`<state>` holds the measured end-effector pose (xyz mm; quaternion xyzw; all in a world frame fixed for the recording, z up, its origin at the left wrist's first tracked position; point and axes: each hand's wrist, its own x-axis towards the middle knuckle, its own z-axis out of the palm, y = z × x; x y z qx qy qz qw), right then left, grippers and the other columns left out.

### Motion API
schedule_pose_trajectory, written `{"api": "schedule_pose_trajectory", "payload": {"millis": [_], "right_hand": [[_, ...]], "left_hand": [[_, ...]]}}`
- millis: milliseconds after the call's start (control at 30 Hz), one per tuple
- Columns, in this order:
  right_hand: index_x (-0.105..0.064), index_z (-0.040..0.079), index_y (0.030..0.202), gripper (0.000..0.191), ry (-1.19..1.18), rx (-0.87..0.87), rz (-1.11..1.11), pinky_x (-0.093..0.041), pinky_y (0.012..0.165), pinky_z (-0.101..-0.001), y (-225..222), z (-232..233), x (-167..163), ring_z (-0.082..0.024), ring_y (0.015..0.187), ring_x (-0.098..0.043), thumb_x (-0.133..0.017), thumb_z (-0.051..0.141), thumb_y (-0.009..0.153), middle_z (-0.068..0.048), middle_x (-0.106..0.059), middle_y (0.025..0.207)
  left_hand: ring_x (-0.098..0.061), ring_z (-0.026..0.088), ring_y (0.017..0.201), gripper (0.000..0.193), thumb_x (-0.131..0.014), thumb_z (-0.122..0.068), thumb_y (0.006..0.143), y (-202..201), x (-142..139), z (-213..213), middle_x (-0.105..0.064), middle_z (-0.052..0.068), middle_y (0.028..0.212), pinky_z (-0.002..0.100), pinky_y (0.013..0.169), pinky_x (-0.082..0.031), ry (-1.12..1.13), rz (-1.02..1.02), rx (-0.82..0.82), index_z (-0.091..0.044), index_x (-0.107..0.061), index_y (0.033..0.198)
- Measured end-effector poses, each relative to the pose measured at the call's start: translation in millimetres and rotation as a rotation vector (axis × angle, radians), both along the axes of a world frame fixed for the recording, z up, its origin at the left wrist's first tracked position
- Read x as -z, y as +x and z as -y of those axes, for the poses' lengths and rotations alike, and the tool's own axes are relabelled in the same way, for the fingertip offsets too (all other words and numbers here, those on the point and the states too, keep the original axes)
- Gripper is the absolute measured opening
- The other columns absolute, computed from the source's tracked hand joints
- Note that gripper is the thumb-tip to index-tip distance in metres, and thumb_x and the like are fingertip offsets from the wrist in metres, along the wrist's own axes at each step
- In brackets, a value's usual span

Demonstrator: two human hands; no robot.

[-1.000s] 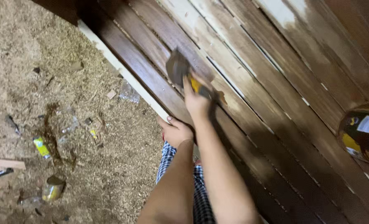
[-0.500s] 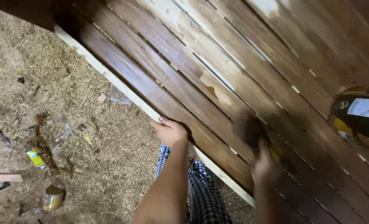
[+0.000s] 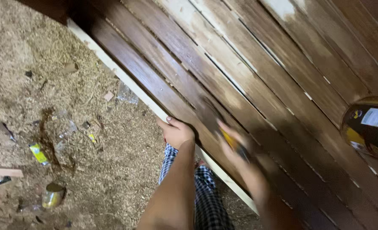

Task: The person applies a dark wood stain to a slatted wooden surface using a brush. They repeatedly dip the brush into a container of stain and spread it across the slats, working from one end toward the other.

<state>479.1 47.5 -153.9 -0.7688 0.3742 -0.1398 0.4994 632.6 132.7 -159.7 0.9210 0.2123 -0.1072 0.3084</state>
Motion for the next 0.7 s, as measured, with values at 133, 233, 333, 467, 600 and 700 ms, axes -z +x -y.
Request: {"api": "schedule_pose_trajectory", "payload": {"millis": [133,233,333,467,600,700], "right_hand": [[-0.072,0.011,0.123,0.027,0.178,-0.128,0.839,-0.062,0.087,-0.0344,-68,-8,21,-0.028,0.115,-0.07,-0.073,0.005,0.097,-0.019,-0.067,0.134],[-0.072,0.009,0.122,0.032,-0.233,-0.091,0.107,-0.061,0.087,-0.0373,-27,-7,16,-0.03,0.107,-0.072,-0.073,0.003,0.091,-0.018,-0.071,0.122],[-0.072,0.007,0.122,0.037,-0.471,-0.261,0.348,-0.059,0.087,-0.0403,61,7,4,-0.032,0.099,-0.074,-0.073,0.002,0.085,-0.018,-0.075,0.109],[-0.073,0.013,0.125,0.041,-0.384,-0.296,0.337,-0.061,0.079,-0.0365,139,24,2,-0.026,0.089,-0.076,-0.079,0.008,0.085,-0.015,-0.077,0.105],[-0.073,0.016,0.125,0.038,-0.232,-0.372,0.203,-0.062,0.078,-0.0364,81,36,-14,-0.026,0.087,-0.076,-0.079,0.015,0.087,-0.015,-0.078,0.102],[-0.073,0.017,0.125,0.037,-0.021,-0.381,-0.128,-0.063,0.077,-0.0363,-5,39,-50,-0.025,0.085,-0.076,-0.078,0.02,0.088,-0.014,-0.078,0.099]], "left_hand": [[-0.07,0.046,0.092,0.052,-0.038,-0.034,0.101,0,-4,3,-0.071,0.026,0.104,0.054,0.08,-0.054,-0.008,0.032,0.014,-0.015,-0.038,0.149],[-0.069,0.047,0.092,0.053,-0.039,-0.034,0.1,0,-6,4,-0.069,0.027,0.108,0.055,0.079,-0.054,0.017,-0.001,-0.004,-0.015,-0.038,0.15],[-0.069,0.048,0.093,0.051,-0.039,-0.035,0.1,0,-9,3,-0.07,0.027,0.109,0.055,0.079,-0.055,-0.002,-0.01,-0.005,-0.015,-0.039,0.148],[-0.07,0.047,0.092,0.046,-0.039,-0.033,0.101,1,-12,1,-0.071,0.025,0.108,0.054,0.079,-0.055,-0.028,0.062,0.025,-0.015,-0.043,0.143],[-0.07,0.047,0.09,0.05,-0.038,-0.032,0.1,3,-13,2,-0.072,0.025,0.105,0.054,0.077,-0.054,-0.038,0.004,0.021,-0.017,-0.039,0.148],[-0.071,0.046,0.09,0.051,-0.038,-0.033,0.1,1,-12,3,-0.072,0.025,0.105,0.053,0.078,-0.055,-0.041,-0.008,-0.012,-0.018,-0.038,0.149]]}}
